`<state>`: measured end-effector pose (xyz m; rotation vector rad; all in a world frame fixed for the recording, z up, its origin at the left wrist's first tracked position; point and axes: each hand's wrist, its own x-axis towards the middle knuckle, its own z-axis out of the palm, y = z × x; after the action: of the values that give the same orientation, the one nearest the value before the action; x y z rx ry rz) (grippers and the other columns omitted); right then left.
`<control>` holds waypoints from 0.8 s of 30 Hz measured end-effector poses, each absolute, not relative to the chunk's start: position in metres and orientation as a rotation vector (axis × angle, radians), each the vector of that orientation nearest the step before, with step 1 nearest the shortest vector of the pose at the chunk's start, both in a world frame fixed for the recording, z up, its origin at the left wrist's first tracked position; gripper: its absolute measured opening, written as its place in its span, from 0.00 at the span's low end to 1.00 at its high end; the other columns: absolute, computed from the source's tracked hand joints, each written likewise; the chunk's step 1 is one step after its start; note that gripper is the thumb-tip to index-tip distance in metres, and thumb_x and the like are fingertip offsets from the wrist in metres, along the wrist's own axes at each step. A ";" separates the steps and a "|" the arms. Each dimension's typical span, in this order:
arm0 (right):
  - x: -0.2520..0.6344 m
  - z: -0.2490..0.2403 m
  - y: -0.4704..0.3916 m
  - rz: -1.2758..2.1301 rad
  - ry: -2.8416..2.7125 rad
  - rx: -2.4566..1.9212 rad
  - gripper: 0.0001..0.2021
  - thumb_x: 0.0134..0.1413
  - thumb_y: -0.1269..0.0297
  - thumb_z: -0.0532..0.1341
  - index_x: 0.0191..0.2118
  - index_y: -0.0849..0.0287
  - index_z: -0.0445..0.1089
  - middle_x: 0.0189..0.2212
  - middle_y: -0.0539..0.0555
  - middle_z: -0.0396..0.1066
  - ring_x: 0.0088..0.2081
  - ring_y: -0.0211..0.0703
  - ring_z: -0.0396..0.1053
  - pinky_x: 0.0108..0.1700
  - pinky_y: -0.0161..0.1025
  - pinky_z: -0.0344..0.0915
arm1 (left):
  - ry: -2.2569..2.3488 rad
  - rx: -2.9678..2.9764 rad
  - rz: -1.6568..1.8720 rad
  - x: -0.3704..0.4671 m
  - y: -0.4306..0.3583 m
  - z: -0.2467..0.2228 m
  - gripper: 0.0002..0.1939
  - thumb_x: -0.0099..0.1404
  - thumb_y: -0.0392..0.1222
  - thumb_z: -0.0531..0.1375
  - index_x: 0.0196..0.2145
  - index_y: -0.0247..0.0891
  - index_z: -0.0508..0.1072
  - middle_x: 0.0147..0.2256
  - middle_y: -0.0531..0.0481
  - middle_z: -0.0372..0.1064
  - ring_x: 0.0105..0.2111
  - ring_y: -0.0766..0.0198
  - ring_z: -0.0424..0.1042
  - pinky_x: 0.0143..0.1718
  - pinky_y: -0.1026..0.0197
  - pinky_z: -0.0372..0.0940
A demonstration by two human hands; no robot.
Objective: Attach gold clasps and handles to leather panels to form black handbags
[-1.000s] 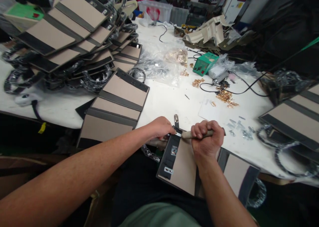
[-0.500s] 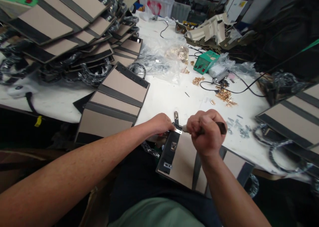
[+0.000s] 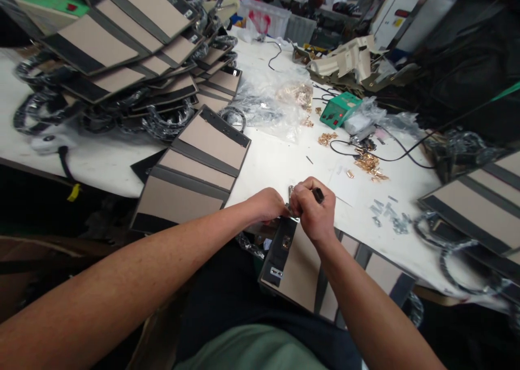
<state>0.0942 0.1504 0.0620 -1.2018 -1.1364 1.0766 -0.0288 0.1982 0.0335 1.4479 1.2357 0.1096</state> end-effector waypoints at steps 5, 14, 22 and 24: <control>0.097 0.055 0.147 0.841 -1.426 -1.263 0.12 0.55 0.63 0.61 0.22 0.55 0.64 0.18 0.45 0.60 0.22 0.36 0.56 0.26 0.37 0.55 | 1.236 1.457 0.105 -0.028 0.199 0.036 0.18 0.57 0.39 0.63 0.14 0.37 0.64 0.11 0.56 0.56 0.13 0.68 0.57 0.17 0.63 0.49; 0.106 0.060 0.143 1.015 -1.051 -0.941 0.14 0.56 0.61 0.62 0.23 0.53 0.59 0.15 0.42 0.56 0.16 0.34 0.53 0.20 0.34 0.52 | 1.157 1.406 0.130 -0.034 0.196 0.031 0.16 0.61 0.41 0.61 0.18 0.39 0.64 0.13 0.59 0.55 0.12 0.67 0.60 0.16 0.63 0.53; 0.101 0.050 0.141 1.007 -1.026 -0.980 0.15 0.56 0.58 0.62 0.24 0.53 0.59 0.15 0.43 0.58 0.17 0.34 0.54 0.20 0.35 0.54 | 1.149 1.434 0.119 -0.032 0.197 0.027 0.15 0.63 0.40 0.57 0.20 0.38 0.65 0.13 0.58 0.57 0.11 0.68 0.59 0.15 0.64 0.51; 0.102 0.047 0.142 0.999 -1.024 -0.994 0.15 0.56 0.56 0.63 0.24 0.53 0.58 0.16 0.43 0.57 0.18 0.35 0.55 0.21 0.35 0.55 | 1.146 1.445 0.120 -0.032 0.197 0.027 0.14 0.63 0.40 0.57 0.20 0.38 0.65 0.14 0.58 0.57 0.11 0.68 0.59 0.15 0.64 0.52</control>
<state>0.1023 0.1418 0.0467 -0.9942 -1.0243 0.9987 -0.0318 0.1974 0.0274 1.4447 1.1455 0.1204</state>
